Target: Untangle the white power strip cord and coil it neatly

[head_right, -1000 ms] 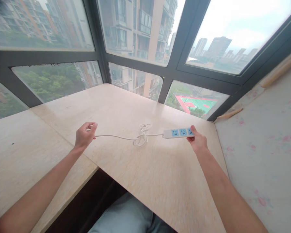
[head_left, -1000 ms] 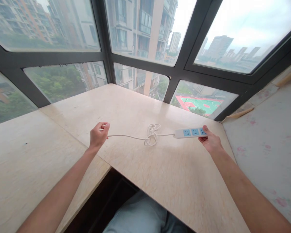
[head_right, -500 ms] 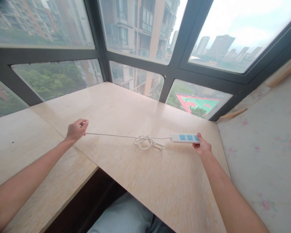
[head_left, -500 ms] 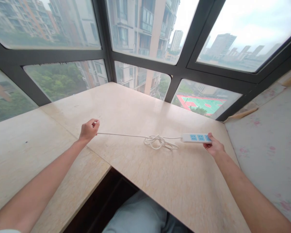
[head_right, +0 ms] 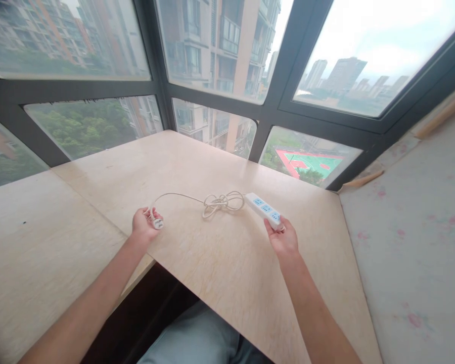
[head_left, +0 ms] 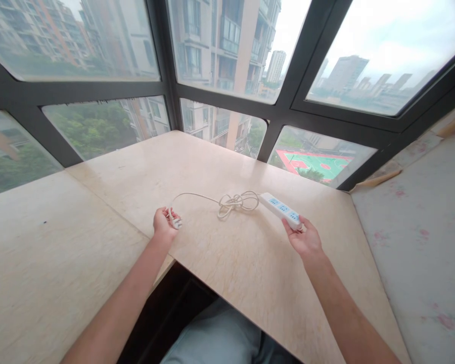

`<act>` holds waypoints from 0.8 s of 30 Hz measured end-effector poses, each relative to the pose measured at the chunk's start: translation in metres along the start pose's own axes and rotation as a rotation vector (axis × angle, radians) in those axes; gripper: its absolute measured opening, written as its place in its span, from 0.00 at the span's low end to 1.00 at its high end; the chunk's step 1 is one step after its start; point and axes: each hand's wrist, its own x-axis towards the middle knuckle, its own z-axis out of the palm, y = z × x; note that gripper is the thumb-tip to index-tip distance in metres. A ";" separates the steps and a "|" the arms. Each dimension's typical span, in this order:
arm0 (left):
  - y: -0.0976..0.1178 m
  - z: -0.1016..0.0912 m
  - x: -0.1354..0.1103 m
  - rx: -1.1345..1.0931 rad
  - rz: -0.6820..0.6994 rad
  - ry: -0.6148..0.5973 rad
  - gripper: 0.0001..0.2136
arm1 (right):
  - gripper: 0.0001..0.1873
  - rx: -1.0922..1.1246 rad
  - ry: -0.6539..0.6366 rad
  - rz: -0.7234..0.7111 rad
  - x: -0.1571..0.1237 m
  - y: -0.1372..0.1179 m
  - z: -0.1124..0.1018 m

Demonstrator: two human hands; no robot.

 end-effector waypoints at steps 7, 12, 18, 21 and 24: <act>-0.060 0.020 -0.069 -0.200 -0.204 -0.136 0.06 | 0.18 -0.001 -0.185 0.250 -0.055 0.061 0.007; -0.071 0.021 -0.096 -0.105 -0.371 -0.370 0.04 | 0.15 -0.257 -0.332 0.288 -0.074 0.076 0.001; -0.087 0.016 -0.103 0.136 -0.262 -0.525 0.09 | 0.18 -0.379 -0.453 0.289 -0.081 0.075 -0.011; -0.091 0.013 -0.100 0.295 -0.053 -0.499 0.14 | 0.17 -0.347 -0.413 0.293 -0.078 0.066 -0.019; -0.092 0.012 -0.097 0.406 0.048 -0.527 0.16 | 0.20 -0.390 -0.437 0.306 -0.076 0.055 -0.030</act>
